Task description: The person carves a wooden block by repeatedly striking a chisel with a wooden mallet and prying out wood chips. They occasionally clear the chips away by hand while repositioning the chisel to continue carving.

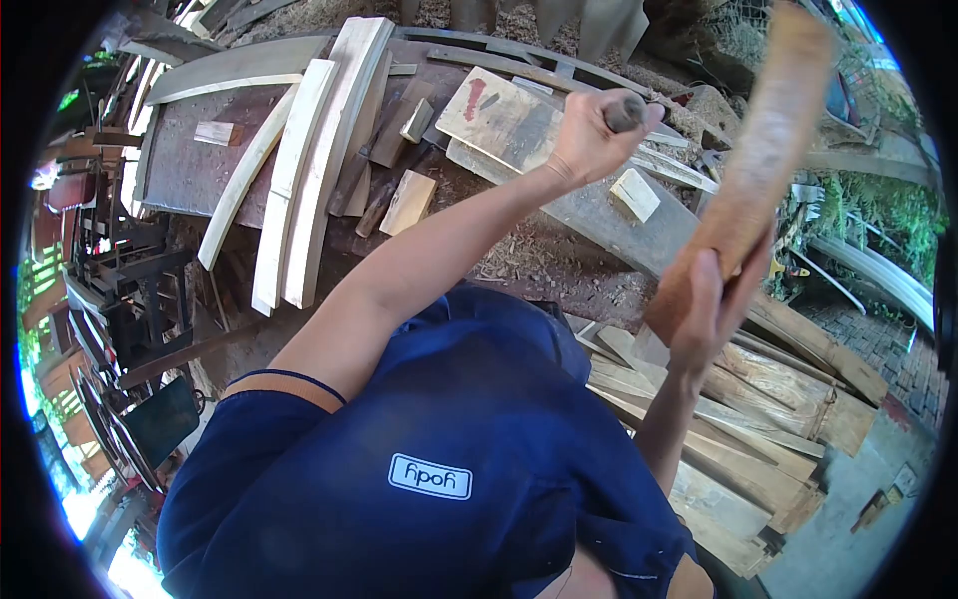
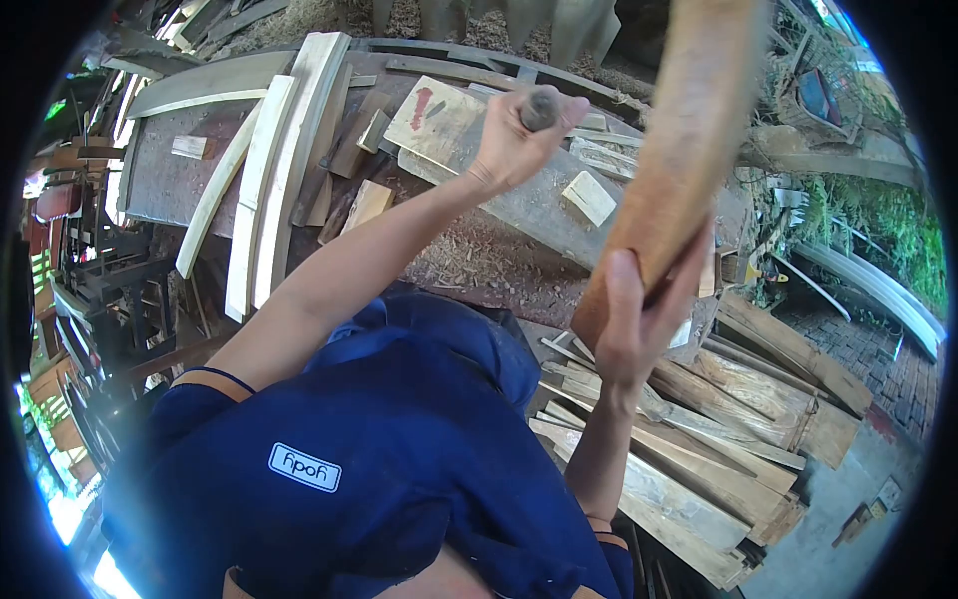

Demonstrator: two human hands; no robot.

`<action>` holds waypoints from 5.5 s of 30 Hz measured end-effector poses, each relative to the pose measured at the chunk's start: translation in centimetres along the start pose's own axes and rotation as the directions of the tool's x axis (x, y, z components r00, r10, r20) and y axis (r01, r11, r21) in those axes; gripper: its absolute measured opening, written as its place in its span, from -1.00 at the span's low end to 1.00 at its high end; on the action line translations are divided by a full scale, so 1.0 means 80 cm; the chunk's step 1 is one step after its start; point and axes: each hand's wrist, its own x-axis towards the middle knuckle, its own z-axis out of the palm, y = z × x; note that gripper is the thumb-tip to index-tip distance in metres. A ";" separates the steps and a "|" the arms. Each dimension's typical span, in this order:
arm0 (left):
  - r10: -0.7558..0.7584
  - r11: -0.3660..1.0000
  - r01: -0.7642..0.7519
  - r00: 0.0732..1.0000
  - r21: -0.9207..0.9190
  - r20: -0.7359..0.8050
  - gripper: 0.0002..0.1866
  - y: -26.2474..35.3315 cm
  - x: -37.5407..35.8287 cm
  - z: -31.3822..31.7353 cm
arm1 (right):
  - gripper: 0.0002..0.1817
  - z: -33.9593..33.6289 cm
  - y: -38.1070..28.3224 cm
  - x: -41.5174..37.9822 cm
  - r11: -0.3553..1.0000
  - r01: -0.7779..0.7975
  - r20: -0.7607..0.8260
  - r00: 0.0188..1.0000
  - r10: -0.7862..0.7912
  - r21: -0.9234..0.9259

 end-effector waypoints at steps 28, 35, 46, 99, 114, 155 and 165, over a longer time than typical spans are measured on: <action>-0.144 0.939 0.114 0.987 -0.325 -0.069 -0.59 -0.002 0.047 -0.048 | -0.11 -0.005 0.034 -0.014 0.987 0.044 0.128 0.991 -0.024 -0.152; -0.139 0.958 0.124 0.990 -0.259 -0.040 -0.48 -0.008 0.029 -0.042 | -0.09 -0.004 0.037 -0.021 0.991 0.001 0.112 0.994 0.014 -0.132; -0.120 0.978 0.114 0.992 -0.173 -0.025 -0.57 0.012 0.012 -0.029 | -0.12 -0.004 0.034 -0.018 0.995 -0.029 0.096 0.995 0.038 -0.092; -0.472 0.332 -0.479 0.661 0.812 0.583 0.28 -0.071 0.022 -0.164 | -0.12 0.005 0.048 -0.031 0.979 -0.022 0.171 0.984 0.057 -0.202; -0.117 0.737 -0.415 0.699 0.533 0.705 -0.47 -0.037 0.072 -0.140 | -0.13 0.005 0.042 -0.035 0.983 -0.063 0.123 0.989 0.085 -0.170; -0.061 0.995 0.070 0.991 -0.073 0.119 -0.65 0.010 0.005 -0.025 | -0.12 -0.004 0.032 -0.021 0.988 0.010 0.105 0.994 0.007 -0.153; 0.243 0.946 -0.296 0.920 0.136 0.309 -0.83 0.004 -0.026 -0.005 | -0.20 -0.018 0.021 0.000 0.985 0.152 0.014 0.988 -0.151 -0.085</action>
